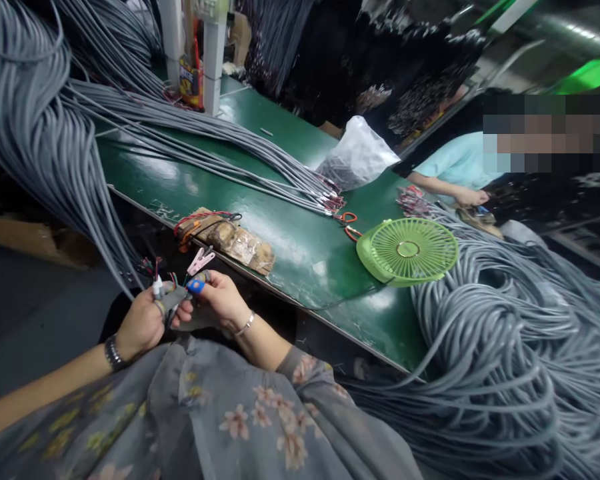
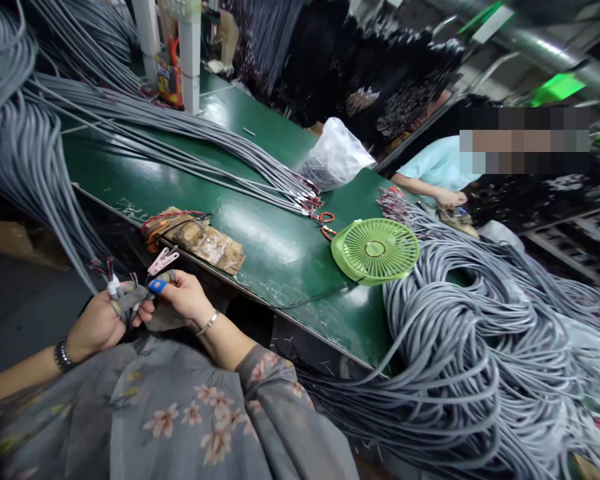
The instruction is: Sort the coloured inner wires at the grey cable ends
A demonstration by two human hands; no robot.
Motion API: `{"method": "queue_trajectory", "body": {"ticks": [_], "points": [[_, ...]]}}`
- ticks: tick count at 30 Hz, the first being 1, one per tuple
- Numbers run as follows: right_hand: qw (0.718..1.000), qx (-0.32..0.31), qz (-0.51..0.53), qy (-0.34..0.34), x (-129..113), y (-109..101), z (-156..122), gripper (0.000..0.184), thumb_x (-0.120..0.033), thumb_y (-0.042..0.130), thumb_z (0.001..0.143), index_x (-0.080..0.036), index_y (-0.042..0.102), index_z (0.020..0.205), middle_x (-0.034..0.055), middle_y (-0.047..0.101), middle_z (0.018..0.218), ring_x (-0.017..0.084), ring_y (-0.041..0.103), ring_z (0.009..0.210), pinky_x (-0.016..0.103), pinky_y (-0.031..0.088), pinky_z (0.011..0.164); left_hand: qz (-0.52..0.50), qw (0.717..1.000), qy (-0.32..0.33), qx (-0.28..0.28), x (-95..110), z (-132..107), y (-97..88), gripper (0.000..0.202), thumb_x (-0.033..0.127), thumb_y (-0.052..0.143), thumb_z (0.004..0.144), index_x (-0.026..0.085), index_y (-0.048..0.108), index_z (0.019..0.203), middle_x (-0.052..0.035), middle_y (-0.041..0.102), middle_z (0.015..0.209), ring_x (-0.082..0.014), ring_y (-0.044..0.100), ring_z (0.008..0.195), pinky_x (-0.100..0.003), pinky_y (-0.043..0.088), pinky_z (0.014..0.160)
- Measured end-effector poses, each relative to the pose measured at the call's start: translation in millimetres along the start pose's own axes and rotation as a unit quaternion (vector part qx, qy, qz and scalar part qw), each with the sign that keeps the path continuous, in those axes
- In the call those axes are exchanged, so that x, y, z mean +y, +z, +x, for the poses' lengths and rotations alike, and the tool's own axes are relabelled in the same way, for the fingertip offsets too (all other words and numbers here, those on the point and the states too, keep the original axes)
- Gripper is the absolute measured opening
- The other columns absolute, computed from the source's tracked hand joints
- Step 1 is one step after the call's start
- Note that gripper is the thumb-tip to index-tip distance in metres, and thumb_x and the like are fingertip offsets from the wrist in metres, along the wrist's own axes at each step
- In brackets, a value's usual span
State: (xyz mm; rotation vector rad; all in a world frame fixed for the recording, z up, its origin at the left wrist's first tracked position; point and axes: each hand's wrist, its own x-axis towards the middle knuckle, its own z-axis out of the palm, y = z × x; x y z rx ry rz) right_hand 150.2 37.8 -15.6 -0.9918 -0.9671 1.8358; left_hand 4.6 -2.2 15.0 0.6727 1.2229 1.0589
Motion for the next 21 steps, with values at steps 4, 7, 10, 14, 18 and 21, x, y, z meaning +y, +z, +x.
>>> {"method": "queue_trajectory", "body": {"ticks": [4,7,10,14,18,21], "points": [[1.000,0.009,0.010,-0.024,1.6,3.0,-3.1,0.051,-0.058,0.094,0.056,-0.022,0.059,0.067,-0.0052,0.053,0.058,0.010,0.040,0.053,0.028,0.038,0.056,-0.020,1.000,0.010,0.017,3.8,-0.6,3.2,0.037,0.037,0.093,0.047,0.019,0.062,0.058,0.0000,0.066,0.048,-0.0136,0.059,0.041,-0.022,0.041,0.040],[1.000,0.014,0.013,-0.020,1.7,2.9,-4.3,0.049,-0.057,0.094,0.058,-0.022,0.062,0.069,-0.0032,0.056,0.063,0.011,0.043,0.056,0.029,0.040,0.058,-0.022,1.000,0.011,0.018,5.0,-0.4,2.7,0.040,0.035,0.093,0.048,0.020,0.057,0.056,0.0009,0.064,0.048,-0.0117,0.056,0.040,-0.021,0.041,0.040],[1.000,0.004,0.017,-0.003,3.0,0.2,-4.1,0.045,-0.053,0.094,0.062,-0.022,0.064,0.072,-0.0017,0.059,0.067,0.012,0.046,0.059,0.030,0.042,0.059,-0.027,0.999,0.004,0.022,5.3,-0.4,0.6,0.034,0.033,0.092,0.052,0.019,0.062,0.060,0.0025,0.061,0.046,-0.0113,0.055,0.041,-0.021,0.038,0.040],[0.999,-0.028,0.044,0.017,3.8,-5.2,-3.0,0.042,-0.049,0.094,0.064,-0.021,0.066,0.079,-0.0030,0.058,0.068,0.011,0.047,0.059,0.030,0.047,0.059,-0.032,0.999,-0.014,0.021,7.5,-1.5,0.0,0.033,0.034,0.092,0.051,0.018,0.064,0.061,0.0010,0.066,0.049,-0.0108,0.056,0.040,-0.020,0.036,0.040],[0.996,-0.034,0.069,0.036,0.3,-8.0,-2.2,0.037,-0.043,0.092,0.068,-0.020,0.066,0.081,-0.0019,0.061,0.071,0.011,0.048,0.060,0.028,0.049,0.059,-0.023,0.999,-0.020,0.026,9.1,-2.5,0.8,0.035,0.034,0.092,0.045,0.017,0.065,0.059,-0.0004,0.066,0.049,-0.0112,0.056,0.039,-0.021,0.036,0.039],[0.996,-0.039,0.068,0.047,-4.2,-6.6,-2.4,0.037,-0.043,0.092,0.068,-0.019,0.067,0.082,-0.0009,0.064,0.074,0.011,0.049,0.061,0.027,0.048,0.058,-0.011,1.000,-0.012,0.021,6.6,-1.9,-0.7,0.033,0.035,0.091,0.048,0.016,0.065,0.058,-0.0022,0.068,0.050,-0.0116,0.057,0.039,-0.021,0.036,0.039]]}}
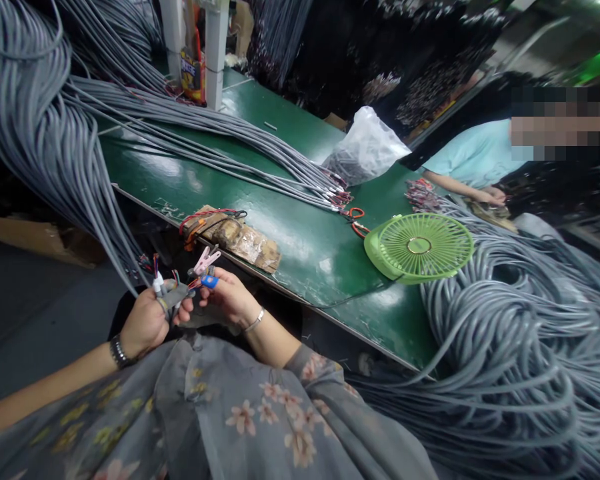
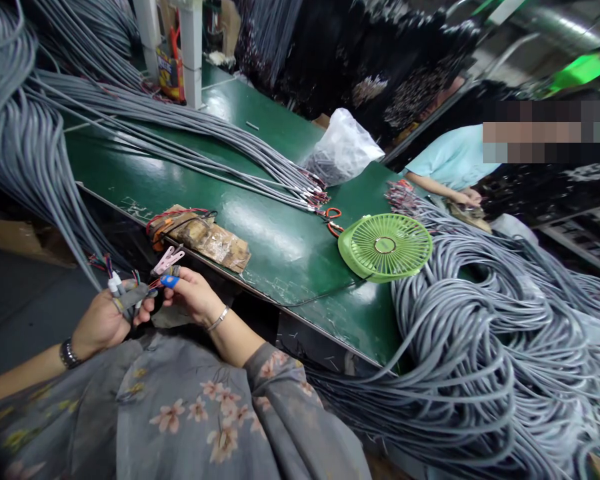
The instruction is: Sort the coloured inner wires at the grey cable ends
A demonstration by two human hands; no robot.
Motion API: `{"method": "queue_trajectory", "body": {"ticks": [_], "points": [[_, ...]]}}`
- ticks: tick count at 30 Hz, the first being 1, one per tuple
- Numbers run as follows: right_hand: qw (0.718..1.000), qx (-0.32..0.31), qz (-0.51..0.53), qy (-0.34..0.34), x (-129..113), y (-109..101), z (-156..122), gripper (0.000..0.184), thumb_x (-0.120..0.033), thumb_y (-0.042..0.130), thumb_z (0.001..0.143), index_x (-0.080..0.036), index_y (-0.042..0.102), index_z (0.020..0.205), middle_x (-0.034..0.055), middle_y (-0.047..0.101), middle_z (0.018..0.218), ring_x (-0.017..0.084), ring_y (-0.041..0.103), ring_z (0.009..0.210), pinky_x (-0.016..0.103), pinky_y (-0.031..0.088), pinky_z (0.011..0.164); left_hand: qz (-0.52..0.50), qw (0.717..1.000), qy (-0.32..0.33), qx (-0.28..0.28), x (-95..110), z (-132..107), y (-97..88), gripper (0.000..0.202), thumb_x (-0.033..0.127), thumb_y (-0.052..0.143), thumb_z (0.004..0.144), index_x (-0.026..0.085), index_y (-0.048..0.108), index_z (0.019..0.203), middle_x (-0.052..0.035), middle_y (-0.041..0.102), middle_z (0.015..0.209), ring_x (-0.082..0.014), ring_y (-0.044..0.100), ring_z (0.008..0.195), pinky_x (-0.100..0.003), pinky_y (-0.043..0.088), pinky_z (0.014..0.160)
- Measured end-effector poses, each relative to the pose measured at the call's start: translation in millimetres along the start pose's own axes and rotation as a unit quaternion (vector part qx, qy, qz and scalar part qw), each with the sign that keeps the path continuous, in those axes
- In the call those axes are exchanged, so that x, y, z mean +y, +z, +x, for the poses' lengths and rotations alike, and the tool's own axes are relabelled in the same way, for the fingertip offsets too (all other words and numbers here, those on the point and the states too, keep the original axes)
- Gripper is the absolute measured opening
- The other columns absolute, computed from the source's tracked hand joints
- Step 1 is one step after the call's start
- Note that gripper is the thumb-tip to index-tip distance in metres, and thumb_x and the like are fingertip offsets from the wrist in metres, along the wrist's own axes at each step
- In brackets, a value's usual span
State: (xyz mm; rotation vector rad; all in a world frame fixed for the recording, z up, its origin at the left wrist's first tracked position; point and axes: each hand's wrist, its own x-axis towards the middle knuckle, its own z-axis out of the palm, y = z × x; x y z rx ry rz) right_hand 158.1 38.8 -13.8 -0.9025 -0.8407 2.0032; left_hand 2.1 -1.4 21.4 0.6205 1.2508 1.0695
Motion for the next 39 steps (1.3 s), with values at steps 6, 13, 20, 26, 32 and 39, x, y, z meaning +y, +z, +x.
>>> {"method": "queue_trajectory", "body": {"ticks": [6,13,20,26,32,39], "points": [[0.995,0.029,-0.095,-0.017,-1.8,6.3,1.5,0.042,-0.045,0.095,0.065,-0.019,0.062,0.070,-0.0056,0.056,0.060,0.009,0.044,0.053,0.025,0.039,0.055,0.021,1.000,0.006,-0.023,-6.4,1.3,-2.1,0.030,0.032,0.091,0.047,0.018,0.066,0.058,-0.0022,0.070,0.051,-0.0119,0.057,0.041,-0.021,0.036,0.040],[0.994,0.062,-0.088,-0.030,2.2,7.9,-0.6,0.037,-0.040,0.092,0.066,-0.019,0.062,0.067,-0.0053,0.055,0.059,0.009,0.044,0.053,0.026,0.038,0.057,0.019,1.000,0.018,0.004,-3.1,-1.8,2.6,0.025,0.030,0.087,0.047,0.017,0.068,0.055,-0.0026,0.069,0.050,-0.0121,0.058,0.041,-0.022,0.037,0.040],[0.993,0.086,-0.075,-0.020,4.2,10.6,-1.8,0.053,-0.055,0.094,0.055,-0.020,0.056,0.061,-0.0055,0.055,0.053,0.008,0.044,0.048,0.024,0.035,0.051,0.069,0.997,-0.008,-0.035,-5.2,1.9,-0.7,0.029,0.038,0.086,0.050,0.019,0.065,0.057,-0.0024,0.069,0.051,-0.0121,0.057,0.041,-0.022,0.036,0.040],[0.990,0.131,-0.037,-0.042,8.8,3.2,5.4,0.061,-0.064,0.093,0.053,-0.021,0.050,0.060,-0.0101,0.047,0.048,0.006,0.037,0.046,0.021,0.033,0.046,0.126,0.987,-0.035,-0.089,-5.8,1.8,-1.9,0.029,0.041,0.084,0.053,0.019,0.065,0.054,-0.0027,0.067,0.048,-0.0117,0.055,0.040,-0.022,0.038,0.041],[0.997,0.051,0.043,0.023,15.2,-11.3,-2.0,0.059,-0.065,0.094,0.056,-0.019,0.064,0.077,-0.0039,0.065,0.069,0.008,0.051,0.055,0.024,0.050,0.054,0.042,0.999,-0.030,-0.007,-1.3,2.4,0.9,0.030,0.037,0.086,0.044,0.019,0.065,0.054,-0.0012,0.068,0.047,-0.0110,0.056,0.037,-0.020,0.037,0.038],[0.999,0.023,-0.025,-0.019,15.8,-2.0,-4.6,0.052,-0.050,0.101,0.052,-0.017,0.068,0.075,-0.0039,0.064,0.066,0.007,0.050,0.054,0.023,0.045,0.054,0.022,0.999,-0.024,0.000,-2.5,3.3,2.2,0.031,0.036,0.088,0.042,0.018,0.066,0.053,-0.0007,0.067,0.045,-0.0104,0.056,0.035,-0.019,0.036,0.036]]}}
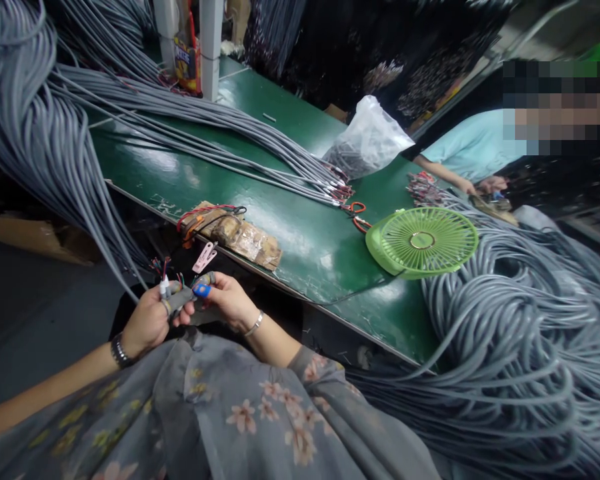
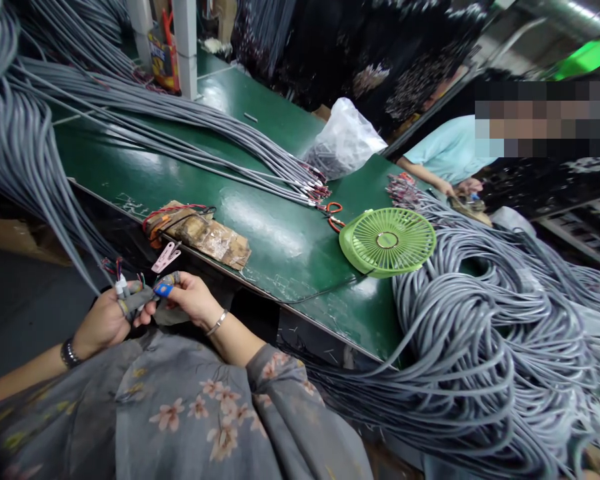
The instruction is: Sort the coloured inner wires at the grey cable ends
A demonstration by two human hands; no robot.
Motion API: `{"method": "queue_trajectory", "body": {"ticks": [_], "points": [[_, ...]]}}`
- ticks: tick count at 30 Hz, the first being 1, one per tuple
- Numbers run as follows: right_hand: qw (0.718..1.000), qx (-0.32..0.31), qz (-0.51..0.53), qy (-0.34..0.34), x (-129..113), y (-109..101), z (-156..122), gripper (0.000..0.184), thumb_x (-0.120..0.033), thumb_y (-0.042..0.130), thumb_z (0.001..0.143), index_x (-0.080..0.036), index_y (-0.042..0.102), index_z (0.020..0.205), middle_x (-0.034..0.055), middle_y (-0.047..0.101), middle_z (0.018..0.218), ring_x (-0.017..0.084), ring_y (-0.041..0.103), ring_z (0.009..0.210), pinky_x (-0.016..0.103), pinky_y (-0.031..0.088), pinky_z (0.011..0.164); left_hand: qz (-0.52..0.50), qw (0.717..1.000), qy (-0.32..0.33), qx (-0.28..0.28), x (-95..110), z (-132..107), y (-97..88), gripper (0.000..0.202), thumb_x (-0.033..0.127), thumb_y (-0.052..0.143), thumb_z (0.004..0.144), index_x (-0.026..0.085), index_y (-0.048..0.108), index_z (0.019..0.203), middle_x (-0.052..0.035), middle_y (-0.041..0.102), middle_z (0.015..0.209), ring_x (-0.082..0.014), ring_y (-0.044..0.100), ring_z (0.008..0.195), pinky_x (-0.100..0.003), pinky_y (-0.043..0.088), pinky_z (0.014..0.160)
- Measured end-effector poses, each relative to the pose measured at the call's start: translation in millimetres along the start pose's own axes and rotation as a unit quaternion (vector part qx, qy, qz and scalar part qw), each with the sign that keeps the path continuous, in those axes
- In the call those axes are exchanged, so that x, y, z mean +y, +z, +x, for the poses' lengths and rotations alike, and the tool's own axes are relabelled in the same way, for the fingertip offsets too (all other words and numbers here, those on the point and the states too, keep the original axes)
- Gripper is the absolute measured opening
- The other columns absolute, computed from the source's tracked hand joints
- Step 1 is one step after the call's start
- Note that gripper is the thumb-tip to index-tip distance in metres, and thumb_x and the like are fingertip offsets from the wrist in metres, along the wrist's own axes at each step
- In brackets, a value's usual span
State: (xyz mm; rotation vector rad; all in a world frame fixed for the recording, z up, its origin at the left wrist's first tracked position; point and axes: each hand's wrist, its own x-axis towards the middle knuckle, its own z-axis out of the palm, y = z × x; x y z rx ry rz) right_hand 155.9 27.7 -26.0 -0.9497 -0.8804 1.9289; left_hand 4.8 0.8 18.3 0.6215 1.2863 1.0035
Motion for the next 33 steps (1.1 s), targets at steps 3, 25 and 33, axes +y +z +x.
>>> {"method": "queue_trajectory", "body": {"ticks": [3,25,33], "points": [[1.000,0.016,-0.005,-0.009,2.5,-1.6,0.2,0.052,-0.053,0.099,0.054,-0.018,0.067,0.073,-0.0032,0.064,0.065,0.008,0.050,0.053,0.025,0.045,0.054,-0.018,1.000,0.002,0.018,0.1,-2.0,-1.4,0.032,0.035,0.089,0.040,0.018,0.066,0.054,-0.0006,0.068,0.046,-0.0104,0.056,0.035,-0.018,0.036,0.036],[0.994,0.073,0.011,-0.076,-19.4,5.1,28.0,0.062,-0.081,0.074,0.072,-0.020,0.066,0.079,-0.0021,0.060,0.067,0.010,0.045,0.057,0.024,0.040,0.053,0.020,0.995,0.089,-0.033,10.1,5.2,-5.5,0.036,0.043,0.093,0.050,0.018,0.067,0.053,-0.0009,0.066,0.048,-0.0093,0.053,0.037,-0.019,0.034,0.036],[0.990,0.071,0.123,-0.017,-24.9,10.4,34.0,0.042,-0.062,0.080,0.083,-0.020,0.070,0.082,0.0003,0.063,0.068,0.014,0.055,0.063,0.025,0.049,0.058,0.029,0.995,0.087,-0.038,10.9,6.5,-3.3,0.036,0.044,0.092,0.050,0.018,0.067,0.052,-0.0015,0.065,0.047,-0.0094,0.052,0.036,-0.018,0.033,0.036]]}}
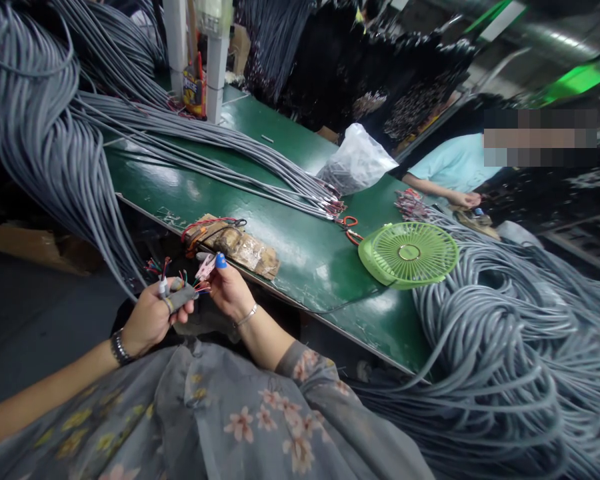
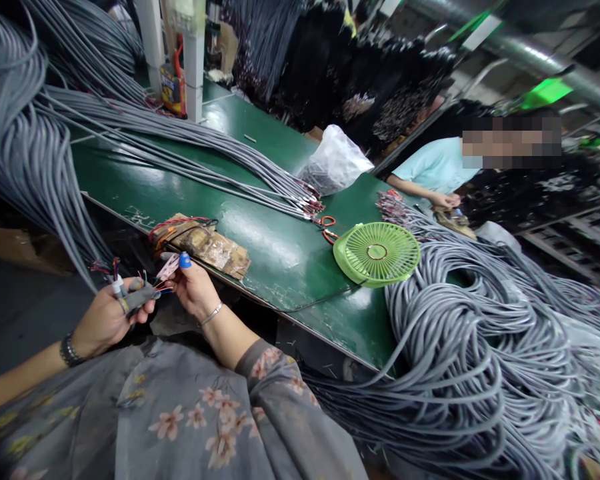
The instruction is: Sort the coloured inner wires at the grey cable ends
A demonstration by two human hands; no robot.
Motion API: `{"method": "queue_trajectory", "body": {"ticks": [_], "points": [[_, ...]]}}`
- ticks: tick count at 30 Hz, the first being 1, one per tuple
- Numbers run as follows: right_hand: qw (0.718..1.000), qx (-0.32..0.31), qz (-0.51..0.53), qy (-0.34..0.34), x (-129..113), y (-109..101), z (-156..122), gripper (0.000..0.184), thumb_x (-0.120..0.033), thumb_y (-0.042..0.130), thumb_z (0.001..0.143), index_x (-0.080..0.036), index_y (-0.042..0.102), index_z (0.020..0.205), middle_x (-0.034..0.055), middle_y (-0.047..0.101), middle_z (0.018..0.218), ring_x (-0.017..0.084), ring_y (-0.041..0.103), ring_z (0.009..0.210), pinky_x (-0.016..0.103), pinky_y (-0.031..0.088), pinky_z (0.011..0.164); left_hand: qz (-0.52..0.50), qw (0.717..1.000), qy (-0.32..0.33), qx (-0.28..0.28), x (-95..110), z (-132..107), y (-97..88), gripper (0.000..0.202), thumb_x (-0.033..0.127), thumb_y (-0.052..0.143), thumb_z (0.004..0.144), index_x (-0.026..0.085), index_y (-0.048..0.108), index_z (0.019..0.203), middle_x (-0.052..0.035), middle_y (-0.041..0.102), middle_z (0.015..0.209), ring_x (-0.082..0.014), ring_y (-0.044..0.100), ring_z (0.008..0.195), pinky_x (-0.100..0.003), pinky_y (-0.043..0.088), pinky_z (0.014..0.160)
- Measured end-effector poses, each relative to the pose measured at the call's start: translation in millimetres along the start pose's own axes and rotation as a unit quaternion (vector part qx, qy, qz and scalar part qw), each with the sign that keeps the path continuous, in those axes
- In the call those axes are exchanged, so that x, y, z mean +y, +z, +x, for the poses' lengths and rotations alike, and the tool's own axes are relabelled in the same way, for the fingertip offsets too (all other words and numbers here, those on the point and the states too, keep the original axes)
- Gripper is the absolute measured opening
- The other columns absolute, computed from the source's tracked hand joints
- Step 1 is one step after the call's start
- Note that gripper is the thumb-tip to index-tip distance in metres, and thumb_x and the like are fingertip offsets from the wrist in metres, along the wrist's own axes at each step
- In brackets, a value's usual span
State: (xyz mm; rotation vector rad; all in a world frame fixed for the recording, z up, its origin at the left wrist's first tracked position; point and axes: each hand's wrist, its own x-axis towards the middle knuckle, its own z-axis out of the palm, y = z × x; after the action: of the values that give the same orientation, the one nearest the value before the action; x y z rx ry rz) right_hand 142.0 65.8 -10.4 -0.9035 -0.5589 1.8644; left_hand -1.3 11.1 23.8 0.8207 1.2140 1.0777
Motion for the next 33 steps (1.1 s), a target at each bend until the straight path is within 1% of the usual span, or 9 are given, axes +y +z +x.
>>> {"method": "queue_trajectory", "body": {"ticks": [5,8,11,14,18,23,28,30,33], "points": [[0.999,0.011,0.028,0.013,-0.3,2.4,-0.2,0.040,-0.058,0.078,0.087,-0.020,0.070,0.082,0.0004,0.064,0.068,0.014,0.056,0.063,0.024,0.049,0.057,0.009,1.000,-0.009,-0.002,-0.1,0.5,1.7,0.040,0.048,0.094,0.049,0.018,0.066,0.051,-0.0016,0.065,0.047,-0.0088,0.051,0.036,-0.018,0.031,0.035],[0.999,-0.004,0.031,0.035,-2.2,2.2,-2.7,0.046,-0.064,0.072,0.090,-0.019,0.072,0.084,0.0006,0.064,0.067,0.014,0.055,0.061,0.024,0.048,0.056,0.015,1.000,-0.006,-0.006,1.2,-1.1,1.9,0.041,0.049,0.093,0.049,0.018,0.066,0.050,-0.0022,0.064,0.046,-0.0087,0.051,0.035,-0.018,0.029,0.035],[0.998,-0.020,0.029,0.060,-5.3,0.3,-5.6,0.051,-0.068,0.065,0.093,-0.018,0.069,0.082,0.0015,0.066,0.068,0.013,0.056,0.061,0.023,0.049,0.058,0.017,1.000,-0.003,-0.010,2.8,-5.7,1.4,0.039,0.048,0.092,0.050,0.018,0.067,0.050,-0.0027,0.065,0.047,-0.0086,0.051,0.036,-0.018,0.030,0.036],[0.997,-0.025,0.023,0.070,-6.8,-1.6,-7.4,0.047,-0.065,0.070,0.091,-0.019,0.068,0.080,0.0017,0.068,0.070,0.013,0.057,0.061,0.023,0.050,0.057,0.008,1.000,-0.009,-0.004,4.4,-11.7,0.9,0.035,0.043,0.092,0.050,0.018,0.068,0.051,-0.0020,0.065,0.047,-0.0090,0.052,0.036,-0.019,0.033,0.038],[0.999,-0.013,0.012,0.031,-3.6,-3.1,-8.4,0.037,-0.054,0.082,0.084,-0.019,0.069,0.078,-0.0023,0.062,0.066,0.010,0.052,0.059,0.020,0.049,0.057,-0.034,0.999,-0.016,0.023,6.5,-16.0,1.4,0.034,0.039,0.093,0.048,0.019,0.066,0.054,-0.0005,0.064,0.047,-0.0098,0.051,0.037,-0.021,0.037,0.039],[0.999,-0.033,-0.015,0.019,0.1,-4.8,-9.8,0.039,-0.057,0.079,0.084,-0.019,0.069,0.083,-0.0019,0.062,0.071,0.010,0.052,0.062,0.020,0.049,0.057,-0.059,0.997,-0.032,0.048,7.3,-14.5,3.9,0.032,0.036,0.090,0.047,0.019,0.064,0.056,-0.0001,0.063,0.047,-0.0104,0.050,0.037,-0.022,0.035,0.038],[0.999,-0.034,-0.019,0.028,-2.7,-4.8,-8.8,0.036,-0.055,0.074,0.088,-0.019,0.069,0.089,-0.0011,0.064,0.075,0.011,0.054,0.065,0.021,0.050,0.059,-0.059,0.996,-0.041,0.043,6.9,-14.0,5.8,0.028,0.036,0.086,0.051,0.019,0.065,0.058,0.0004,0.062,0.046,-0.0113,0.050,0.038,-0.023,0.036,0.039],[0.999,-0.022,-0.021,0.041,-4.4,-3.6,-8.1,0.038,-0.057,0.074,0.088,-0.019,0.068,0.089,-0.0012,0.065,0.075,0.011,0.055,0.063,0.021,0.050,0.056,-0.056,0.996,-0.043,0.046,7.1,-14.5,6.5,0.028,0.035,0.086,0.051,0.019,0.064,0.057,0.0006,0.062,0.047,-0.0111,0.050,0.038,-0.023,0.036,0.039],[0.999,0.012,-0.025,0.044,-6.4,-1.4,-8.3,0.043,-0.061,0.079,0.083,-0.019,0.066,0.083,-0.0024,0.063,0.070,0.010,0.054,0.059,0.020,0.048,0.052,-0.057,0.996,-0.040,0.061,7.5,-15.1,7.5,0.028,0.034,0.086,0.049,0.019,0.064,0.058,0.0008,0.063,0.047,-0.0113,0.051,0.038,-0.022,0.034,0.039]]}}
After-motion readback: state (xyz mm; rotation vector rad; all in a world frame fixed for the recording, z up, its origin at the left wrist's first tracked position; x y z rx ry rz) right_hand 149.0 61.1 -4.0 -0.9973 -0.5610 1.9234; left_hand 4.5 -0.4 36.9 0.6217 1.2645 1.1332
